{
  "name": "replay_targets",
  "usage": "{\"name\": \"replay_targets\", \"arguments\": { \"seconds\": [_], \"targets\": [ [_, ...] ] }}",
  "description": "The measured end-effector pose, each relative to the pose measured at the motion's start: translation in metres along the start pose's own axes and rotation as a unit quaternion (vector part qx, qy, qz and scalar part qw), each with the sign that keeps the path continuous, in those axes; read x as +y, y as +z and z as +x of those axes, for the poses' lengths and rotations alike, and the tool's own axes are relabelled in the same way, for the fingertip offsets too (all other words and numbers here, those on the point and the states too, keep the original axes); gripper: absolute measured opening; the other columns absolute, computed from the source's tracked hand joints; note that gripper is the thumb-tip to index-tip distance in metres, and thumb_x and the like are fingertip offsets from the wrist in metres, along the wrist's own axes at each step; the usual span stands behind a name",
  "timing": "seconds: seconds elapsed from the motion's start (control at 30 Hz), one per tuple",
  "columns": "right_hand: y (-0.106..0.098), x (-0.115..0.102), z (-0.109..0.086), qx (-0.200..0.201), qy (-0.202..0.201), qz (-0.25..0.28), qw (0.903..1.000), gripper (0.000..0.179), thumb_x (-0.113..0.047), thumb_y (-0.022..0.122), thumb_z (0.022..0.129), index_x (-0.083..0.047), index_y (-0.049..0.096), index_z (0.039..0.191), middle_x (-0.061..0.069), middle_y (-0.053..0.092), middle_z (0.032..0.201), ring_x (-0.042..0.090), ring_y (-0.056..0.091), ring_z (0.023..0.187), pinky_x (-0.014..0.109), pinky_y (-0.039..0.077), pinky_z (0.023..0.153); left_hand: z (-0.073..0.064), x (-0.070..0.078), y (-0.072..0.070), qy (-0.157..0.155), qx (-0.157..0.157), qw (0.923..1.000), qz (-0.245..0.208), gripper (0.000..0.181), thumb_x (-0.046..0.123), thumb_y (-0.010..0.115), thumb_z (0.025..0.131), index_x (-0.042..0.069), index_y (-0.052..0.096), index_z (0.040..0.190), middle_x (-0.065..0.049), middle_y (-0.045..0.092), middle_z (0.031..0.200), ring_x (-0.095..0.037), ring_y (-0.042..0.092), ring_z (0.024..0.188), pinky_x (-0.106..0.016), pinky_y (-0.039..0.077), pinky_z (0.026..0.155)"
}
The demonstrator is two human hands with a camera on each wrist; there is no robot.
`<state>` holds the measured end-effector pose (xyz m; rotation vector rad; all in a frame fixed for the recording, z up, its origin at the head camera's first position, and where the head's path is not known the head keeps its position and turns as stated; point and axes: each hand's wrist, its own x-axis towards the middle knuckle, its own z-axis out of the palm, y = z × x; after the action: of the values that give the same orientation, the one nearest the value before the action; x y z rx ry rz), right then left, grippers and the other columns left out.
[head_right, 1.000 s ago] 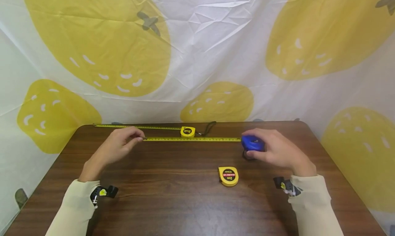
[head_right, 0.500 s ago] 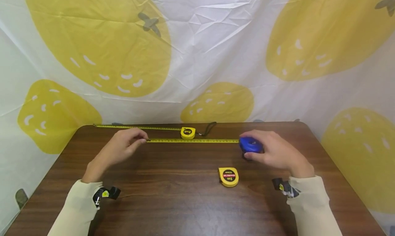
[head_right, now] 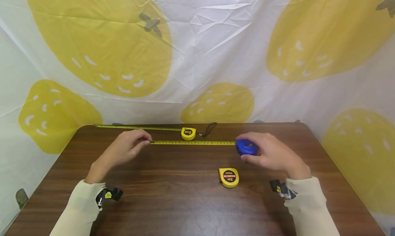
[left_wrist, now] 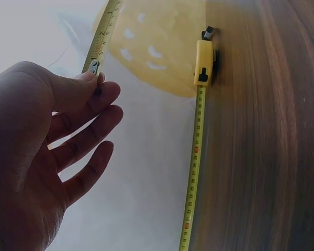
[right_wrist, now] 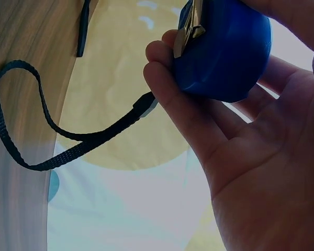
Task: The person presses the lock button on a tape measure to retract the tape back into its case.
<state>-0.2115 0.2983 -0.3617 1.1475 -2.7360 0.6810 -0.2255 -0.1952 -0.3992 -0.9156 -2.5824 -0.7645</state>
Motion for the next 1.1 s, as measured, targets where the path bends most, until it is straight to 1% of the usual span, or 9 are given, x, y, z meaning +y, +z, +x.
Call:
{"name": "replay_targets", "arguments": {
  "seconds": [0.2, 0.37, 0.57, 0.87, 1.1],
  "targets": [
    [0.003, -0.002, 0.002, 0.0, -0.007, -0.002, 1.0, 0.054, -0.02, 0.091, 0.094, -0.015, 0.067, 0.143, 0.0, 0.074, 0.124, 0.013, 0.071, 0.102, 0.037, 0.062, 0.083, 0.001, 0.003, 0.004, 0.001, -0.006, 1.0, 0.002, 0.005, 0.008, 0.075, 0.104, 0.009, 0.077, 0.109, -0.002, 0.078, 0.105, -0.023, 0.074, 0.098, -0.049, 0.058, 0.091],
    [0.003, -0.004, 0.004, -0.008, -0.002, 0.011, 0.9999, 0.053, -0.022, 0.09, 0.095, -0.015, 0.067, 0.143, 0.001, 0.074, 0.126, 0.015, 0.071, 0.103, 0.035, 0.063, 0.082, 0.003, 0.006, 0.006, 0.011, -0.006, 0.9999, 0.002, 0.006, 0.008, 0.075, 0.104, 0.01, 0.076, 0.11, -0.001, 0.077, 0.105, -0.023, 0.074, 0.099, -0.049, 0.058, 0.092],
    [0.004, -0.006, 0.005, -0.014, 0.004, 0.015, 0.9998, 0.052, -0.023, 0.089, 0.096, -0.013, 0.068, 0.143, 0.002, 0.074, 0.127, 0.016, 0.071, 0.103, 0.033, 0.062, 0.079, 0.005, 0.008, 0.008, 0.02, -0.004, 0.9998, 0.003, 0.005, 0.008, 0.075, 0.104, 0.01, 0.076, 0.108, 0.0, 0.077, 0.104, -0.021, 0.073, 0.097, -0.048, 0.058, 0.091],
    [0.008, -0.009, 0.009, -0.009, -0.012, -0.011, 0.9998, 0.053, -0.027, 0.09, 0.095, -0.014, 0.068, 0.142, -0.001, 0.075, 0.127, 0.013, 0.071, 0.105, 0.042, 0.062, 0.086, 0.006, 0.011, 0.011, 0.027, -0.015, 0.9995, 0.005, 0.004, 0.008, 0.073, 0.105, 0.01, 0.076, 0.108, 0.0, 0.076, 0.103, -0.019, 0.072, 0.096, -0.047, 0.059, 0.091],
    [0.013, -0.012, 0.014, -0.008, -0.025, -0.016, 0.9995, 0.053, -0.028, 0.09, 0.095, -0.015, 0.069, 0.142, -0.003, 0.075, 0.127, 0.013, 0.072, 0.106, 0.043, 0.062, 0.088, 0.008, 0.015, 0.012, 0.036, -0.016, 0.9992, 0.009, 0.004, 0.009, 0.074, 0.105, 0.01, 0.076, 0.108, 0.0, 0.076, 0.104, -0.02, 0.073, 0.097, -0.047, 0.059, 0.092]
  ]
}}
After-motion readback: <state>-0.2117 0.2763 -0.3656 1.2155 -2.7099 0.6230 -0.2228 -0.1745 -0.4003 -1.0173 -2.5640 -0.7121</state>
